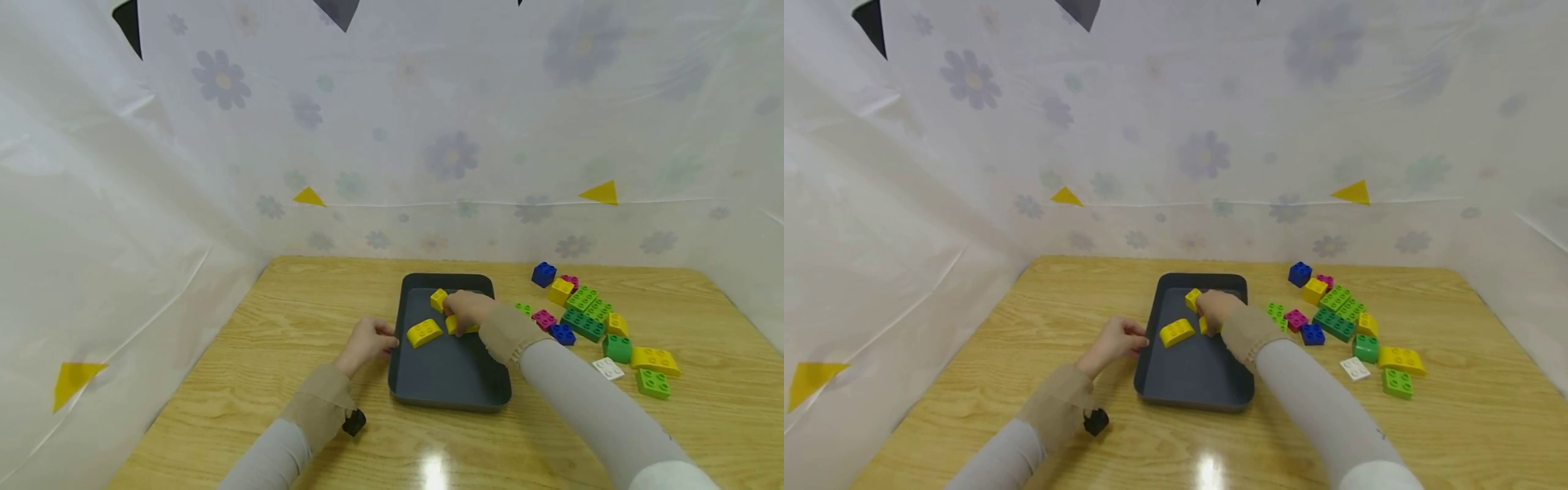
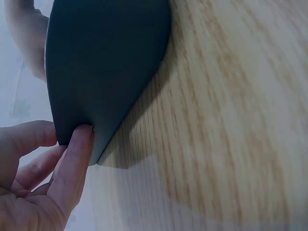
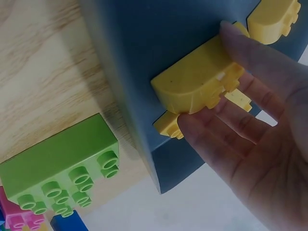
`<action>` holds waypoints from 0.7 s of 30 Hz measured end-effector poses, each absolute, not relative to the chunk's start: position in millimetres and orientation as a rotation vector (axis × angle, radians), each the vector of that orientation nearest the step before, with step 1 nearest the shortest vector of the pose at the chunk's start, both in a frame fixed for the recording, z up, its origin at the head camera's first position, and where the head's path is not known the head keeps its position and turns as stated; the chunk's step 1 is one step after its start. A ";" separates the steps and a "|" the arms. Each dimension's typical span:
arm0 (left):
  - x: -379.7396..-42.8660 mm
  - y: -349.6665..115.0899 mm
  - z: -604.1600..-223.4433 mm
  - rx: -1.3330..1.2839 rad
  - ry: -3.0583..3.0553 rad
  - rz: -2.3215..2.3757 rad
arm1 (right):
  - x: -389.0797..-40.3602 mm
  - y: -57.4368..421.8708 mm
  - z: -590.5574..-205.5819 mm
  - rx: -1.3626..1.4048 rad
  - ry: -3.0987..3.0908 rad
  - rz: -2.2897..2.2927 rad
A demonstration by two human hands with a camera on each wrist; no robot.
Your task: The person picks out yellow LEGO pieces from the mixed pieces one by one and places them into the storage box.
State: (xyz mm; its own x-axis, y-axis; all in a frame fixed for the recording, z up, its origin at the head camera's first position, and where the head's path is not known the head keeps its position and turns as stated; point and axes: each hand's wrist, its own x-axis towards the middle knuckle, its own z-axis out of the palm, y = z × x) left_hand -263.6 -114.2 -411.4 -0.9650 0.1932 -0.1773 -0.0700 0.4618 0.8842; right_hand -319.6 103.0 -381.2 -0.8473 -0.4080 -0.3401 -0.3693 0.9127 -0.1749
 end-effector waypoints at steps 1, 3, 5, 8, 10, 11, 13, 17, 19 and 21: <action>-263.7 -114.4 -411.8 0.108 2.462 1.506 | -319.8 102.9 -381.8 -0.565 2.700 -0.144; -264.0 -114.5 -412.5 0.110 2.465 1.503 | -319.6 102.8 -382.4 -0.558 2.700 -0.140; -264.1 -114.6 -412.9 0.105 2.465 1.503 | -319.0 102.5 -382.3 -0.546 2.694 -0.142; -264.0 -114.7 -412.7 0.117 2.470 1.499 | -317.7 103.0 -379.7 -0.547 2.673 -0.124; -264.0 -114.5 -412.3 0.117 2.470 1.500 | -317.0 103.4 -376.0 -0.548 2.656 -0.107; -264.0 -114.5 -412.1 0.117 2.471 1.500 | -316.6 103.8 -373.8 -0.552 2.648 -0.102; -263.7 -114.6 -411.8 0.121 2.474 1.501 | -315.8 104.8 -368.2 -0.563 2.638 -0.082; -263.3 -114.8 -411.8 0.127 2.471 1.506 | -315.2 107.6 -355.1 -0.588 2.623 -0.054; -263.0 -114.9 -411.5 0.127 2.467 1.512 | -316.2 109.5 -348.3 -0.608 2.611 -0.040; -263.0 -114.9 -411.3 0.122 2.463 1.513 | -317.1 112.3 -341.3 -0.621 2.599 -0.055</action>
